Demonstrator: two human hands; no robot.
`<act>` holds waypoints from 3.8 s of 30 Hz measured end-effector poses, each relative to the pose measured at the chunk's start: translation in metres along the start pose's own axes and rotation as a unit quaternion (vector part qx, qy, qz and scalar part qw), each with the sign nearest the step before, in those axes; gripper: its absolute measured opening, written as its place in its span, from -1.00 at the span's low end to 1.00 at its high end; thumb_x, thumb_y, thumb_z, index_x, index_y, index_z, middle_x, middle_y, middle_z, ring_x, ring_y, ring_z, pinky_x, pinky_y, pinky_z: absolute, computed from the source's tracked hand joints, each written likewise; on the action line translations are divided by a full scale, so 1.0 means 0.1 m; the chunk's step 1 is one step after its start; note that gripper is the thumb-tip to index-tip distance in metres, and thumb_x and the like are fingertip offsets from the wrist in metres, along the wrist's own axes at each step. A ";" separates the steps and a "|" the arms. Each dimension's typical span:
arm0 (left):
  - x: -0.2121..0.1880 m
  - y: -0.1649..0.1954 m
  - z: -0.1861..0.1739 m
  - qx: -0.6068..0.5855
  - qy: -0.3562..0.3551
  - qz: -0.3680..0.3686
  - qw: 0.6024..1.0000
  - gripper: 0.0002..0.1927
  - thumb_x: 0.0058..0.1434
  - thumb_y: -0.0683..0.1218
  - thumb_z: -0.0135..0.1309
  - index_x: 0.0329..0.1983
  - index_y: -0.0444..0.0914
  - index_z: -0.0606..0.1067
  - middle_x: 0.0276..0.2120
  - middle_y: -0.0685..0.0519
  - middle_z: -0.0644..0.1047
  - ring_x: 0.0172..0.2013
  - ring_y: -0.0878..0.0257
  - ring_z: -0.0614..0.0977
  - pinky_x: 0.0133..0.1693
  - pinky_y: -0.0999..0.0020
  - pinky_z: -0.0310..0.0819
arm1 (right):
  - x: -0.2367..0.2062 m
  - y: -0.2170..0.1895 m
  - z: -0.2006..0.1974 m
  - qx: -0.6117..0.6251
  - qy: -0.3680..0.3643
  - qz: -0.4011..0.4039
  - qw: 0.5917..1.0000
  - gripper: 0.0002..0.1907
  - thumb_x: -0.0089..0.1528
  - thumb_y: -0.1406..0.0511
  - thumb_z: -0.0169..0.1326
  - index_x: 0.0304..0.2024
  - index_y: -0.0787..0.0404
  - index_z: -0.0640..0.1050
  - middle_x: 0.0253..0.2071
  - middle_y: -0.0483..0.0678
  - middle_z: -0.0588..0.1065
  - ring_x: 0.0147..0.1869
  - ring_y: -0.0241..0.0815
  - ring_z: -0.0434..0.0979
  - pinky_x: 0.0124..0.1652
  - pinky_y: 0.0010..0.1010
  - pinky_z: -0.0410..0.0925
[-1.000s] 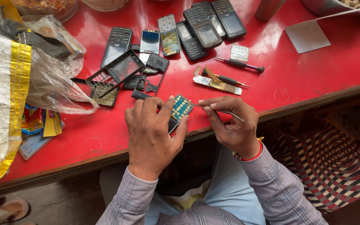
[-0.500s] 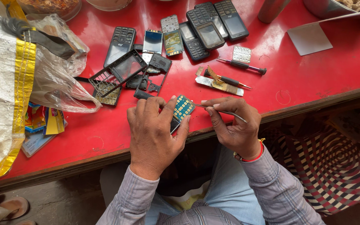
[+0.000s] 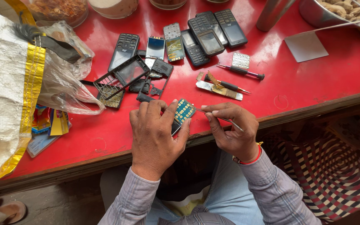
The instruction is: The person sits at a red workbench covered with disassembled feature phones and uses a small blade-like tool to scrape and clean the contacts and surface of a phone motherboard, turning the board over to work on different sides, then holds the board up and places it back among the phone parts.
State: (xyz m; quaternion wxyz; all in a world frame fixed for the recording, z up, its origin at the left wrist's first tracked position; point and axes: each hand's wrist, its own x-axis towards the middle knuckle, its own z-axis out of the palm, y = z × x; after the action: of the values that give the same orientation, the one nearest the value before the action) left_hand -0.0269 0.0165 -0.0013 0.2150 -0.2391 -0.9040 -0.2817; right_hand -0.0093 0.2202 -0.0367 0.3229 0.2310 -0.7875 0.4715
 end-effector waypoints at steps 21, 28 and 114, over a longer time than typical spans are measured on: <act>-0.03 0.02 -0.02 0.004 0.014 0.006 1.000 -0.54 0.15 0.06 0.25 0.03 -0.31 0.59 -0.24 -0.01 0.44 -0.15 0.07 0.44 -0.12 0.08 0.22 | -0.02 -0.02 0.02 -0.013 0.002 -0.016 1.000 -0.81 0.28 0.54 0.19 -0.14 0.34 0.43 -0.11 0.21 0.62 0.01 -0.04 0.71 -0.01 -0.32 0.57; -0.03 0.01 0.02 0.006 0.008 0.004 1.000 -0.54 0.16 0.06 0.26 0.03 -0.31 0.59 -0.25 -0.01 0.43 -0.16 0.08 0.44 -0.11 0.08 0.22 | -0.02 0.00 0.03 -0.007 0.005 -0.015 1.000 -0.80 0.29 0.54 0.19 -0.13 0.33 0.43 -0.12 0.20 0.62 0.00 -0.04 0.72 -0.02 -0.34 0.58; 0.05 0.03 -0.04 0.004 -0.002 -0.001 1.000 -0.53 0.15 0.07 0.25 0.02 -0.33 0.59 -0.26 -0.01 0.44 -0.18 0.10 0.45 -0.13 0.10 0.23 | 0.07 -0.06 -0.01 -0.031 0.000 -0.016 0.999 -0.82 0.24 0.53 0.22 -0.19 0.33 0.47 -0.15 0.18 0.63 -0.04 -0.05 0.72 -0.06 -0.33 0.57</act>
State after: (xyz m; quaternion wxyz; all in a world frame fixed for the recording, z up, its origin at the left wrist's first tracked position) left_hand -0.0277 0.0181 0.0055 0.2139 -0.2377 -0.9058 -0.2782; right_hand -0.0098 0.2182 -0.0276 0.3371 0.2337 -0.7978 0.4419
